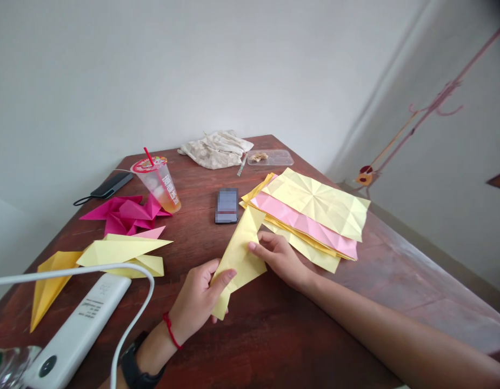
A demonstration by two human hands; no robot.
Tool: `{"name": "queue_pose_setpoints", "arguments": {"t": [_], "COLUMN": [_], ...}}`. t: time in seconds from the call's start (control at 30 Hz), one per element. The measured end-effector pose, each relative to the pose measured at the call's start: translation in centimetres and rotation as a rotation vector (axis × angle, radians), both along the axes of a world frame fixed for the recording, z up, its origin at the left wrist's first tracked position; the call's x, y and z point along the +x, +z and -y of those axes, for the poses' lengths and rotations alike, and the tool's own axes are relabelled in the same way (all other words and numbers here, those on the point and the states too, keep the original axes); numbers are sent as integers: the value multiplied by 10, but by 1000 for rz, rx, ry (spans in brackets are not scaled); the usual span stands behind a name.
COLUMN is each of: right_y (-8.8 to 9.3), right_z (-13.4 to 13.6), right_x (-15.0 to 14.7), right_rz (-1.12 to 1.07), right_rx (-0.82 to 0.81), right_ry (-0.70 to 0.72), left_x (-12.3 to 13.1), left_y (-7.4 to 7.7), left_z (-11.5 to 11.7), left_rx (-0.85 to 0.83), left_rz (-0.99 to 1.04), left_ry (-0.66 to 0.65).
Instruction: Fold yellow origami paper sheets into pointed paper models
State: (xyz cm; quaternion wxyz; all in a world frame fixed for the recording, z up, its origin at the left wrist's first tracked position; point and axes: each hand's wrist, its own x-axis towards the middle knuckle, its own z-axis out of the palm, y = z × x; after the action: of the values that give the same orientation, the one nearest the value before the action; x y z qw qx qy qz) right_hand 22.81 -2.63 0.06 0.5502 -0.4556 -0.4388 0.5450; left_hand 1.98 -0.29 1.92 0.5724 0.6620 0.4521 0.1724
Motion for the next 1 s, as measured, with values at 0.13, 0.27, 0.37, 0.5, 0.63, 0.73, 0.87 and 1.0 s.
{"name": "queue_pose_setpoints", "arguments": {"t": [0.13,0.27,0.37,0.5,0.63,0.73,0.87,1.0], "right_y": [0,0,1,0,-5,-8,-14,-20], "right_z": [4,6,7,9,11,12,14,17], "right_x": [-2,-2,-2,-3,-2,-2,-2,-1], "right_rz": [-15,-29,-68,-114,-167,-260,-455,-582], "right_rx": [-66,-84,-108,-126,-166,-212,-303,-353], "right_ry": [75,61,73,107,198,272,353,307], "left_x": [0,-1,-2,-2,0,1,1,1], "left_y": [1,-1,-2,1,4,2,-8,-22], "left_z": [2,3,2,1,0,-1,-4,-7], "left_rx": [51,27,26,90,22,-58,-137,-164], "left_rz": [40,87,167,212,249,291,319,343], "left_ry": [-49,-128,-90,40,-5,-62,-27,10]}}
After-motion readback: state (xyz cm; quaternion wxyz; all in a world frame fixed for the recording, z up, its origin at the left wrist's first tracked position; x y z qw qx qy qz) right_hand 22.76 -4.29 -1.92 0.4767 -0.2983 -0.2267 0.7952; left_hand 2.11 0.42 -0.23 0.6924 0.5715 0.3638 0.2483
